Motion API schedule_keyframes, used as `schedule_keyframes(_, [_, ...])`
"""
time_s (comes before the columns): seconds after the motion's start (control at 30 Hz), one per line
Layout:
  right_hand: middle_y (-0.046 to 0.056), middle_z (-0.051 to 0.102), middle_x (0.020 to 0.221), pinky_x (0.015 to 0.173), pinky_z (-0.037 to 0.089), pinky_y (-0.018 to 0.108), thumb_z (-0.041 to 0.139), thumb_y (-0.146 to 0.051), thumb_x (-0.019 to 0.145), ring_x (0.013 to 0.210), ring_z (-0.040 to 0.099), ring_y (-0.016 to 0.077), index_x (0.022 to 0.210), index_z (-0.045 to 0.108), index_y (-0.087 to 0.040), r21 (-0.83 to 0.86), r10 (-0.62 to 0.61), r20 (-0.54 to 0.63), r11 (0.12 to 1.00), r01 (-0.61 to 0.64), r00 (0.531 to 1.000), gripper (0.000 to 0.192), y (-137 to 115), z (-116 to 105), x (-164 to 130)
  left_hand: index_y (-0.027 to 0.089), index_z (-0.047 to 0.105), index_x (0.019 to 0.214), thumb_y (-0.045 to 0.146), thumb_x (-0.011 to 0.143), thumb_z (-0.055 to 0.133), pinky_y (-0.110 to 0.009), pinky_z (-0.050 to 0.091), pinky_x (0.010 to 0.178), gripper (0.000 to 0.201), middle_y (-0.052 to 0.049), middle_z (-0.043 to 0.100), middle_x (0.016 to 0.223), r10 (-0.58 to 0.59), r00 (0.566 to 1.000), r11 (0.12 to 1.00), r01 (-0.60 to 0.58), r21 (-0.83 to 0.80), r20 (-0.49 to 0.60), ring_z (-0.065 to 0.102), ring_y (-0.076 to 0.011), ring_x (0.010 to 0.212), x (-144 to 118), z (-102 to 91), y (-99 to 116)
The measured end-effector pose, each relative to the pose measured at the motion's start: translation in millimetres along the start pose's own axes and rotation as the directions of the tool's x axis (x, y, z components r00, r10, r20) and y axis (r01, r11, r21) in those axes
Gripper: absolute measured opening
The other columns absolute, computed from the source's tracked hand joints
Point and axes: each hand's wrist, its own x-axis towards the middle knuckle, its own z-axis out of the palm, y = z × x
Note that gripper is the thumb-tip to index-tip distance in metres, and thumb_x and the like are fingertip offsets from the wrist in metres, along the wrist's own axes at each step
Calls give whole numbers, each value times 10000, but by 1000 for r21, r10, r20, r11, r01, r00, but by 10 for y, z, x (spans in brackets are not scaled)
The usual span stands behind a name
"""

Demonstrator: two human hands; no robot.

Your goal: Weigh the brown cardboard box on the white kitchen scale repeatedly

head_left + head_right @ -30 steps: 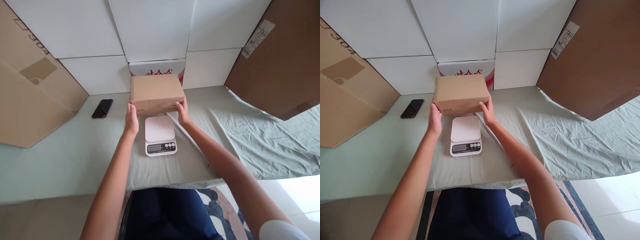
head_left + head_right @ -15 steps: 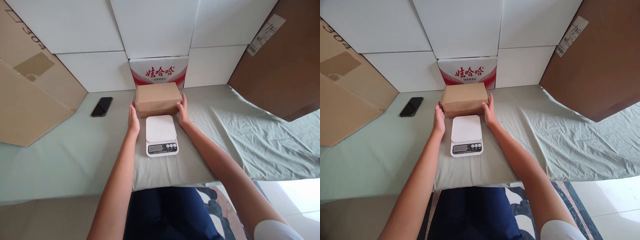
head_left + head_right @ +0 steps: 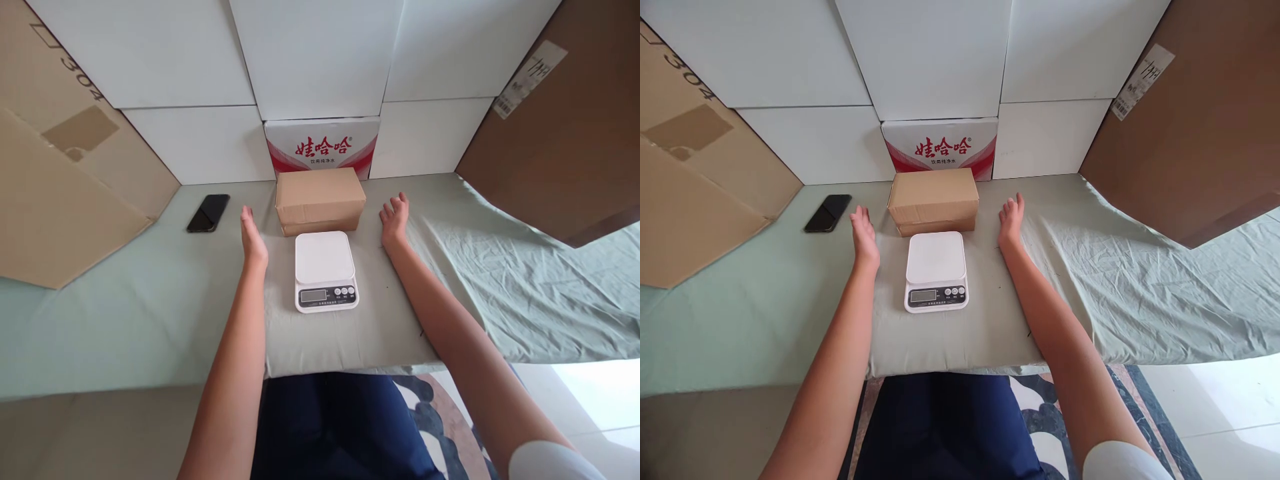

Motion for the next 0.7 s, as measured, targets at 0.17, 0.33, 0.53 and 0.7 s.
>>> schedule_keyframes(0.17, [33, 406, 1665, 1299, 309, 588, 521, -689, 788, 1582, 401, 258, 1531, 364, -408, -42, -34, 83, 998, 38, 996, 811, 21, 67, -99, 197, 286, 1661, 883, 899, 254, -418, 158, 1351, 1025, -154, 237, 1769, 22, 1000, 999, -22, 29, 2, 203, -220, 1651, -38, 59, -24])
schedule_keyframes(0.33, [38, 460, 1631, 1279, 347, 591, 559, -666, 795, 1557, 435, 279, 1491, 440, -403, -72, -38, 115, 996, 46, 993, 753, -10, 112, -163, 200, 281, 1662, 910, 875, 263, -431, 154, 1351, 1060, -166, 279, 1754, 27, 999, 999, -29, 46, 43, 226, -232, 1647, -51, 88, -65])
schedule_keyframes(0.53, [60, 388, 1692, 1306, 303, 565, 569, -683, 780, 1593, 372, 280, 1507, 413, -347, -65, -27, 173, 997, 39, 985, 816, -63, 189, -282, 169, 292, 1656, 916, 868, 274, -426, 165, 1347, 1086, -190, 294, 1744, 28, 998, 998, -31, 50, 59, 248, -244, 1642, -90, 121, -59])
schedule_keyframes(0.7, [24, 405, 1693, 1307, 298, 576, 595, -676, 780, 1595, 371, 289, 1468, 448, -376, -74, -46, 203, 995, 62, 978, 765, -67, 213, -330, 209, 316, 1651, 878, 906, 283, -407, 167, 1345, 1002, -164, 319, 1740, 16, 997, 999, -18, 32, 76, 245, -227, 1642, -103, 138, -51])
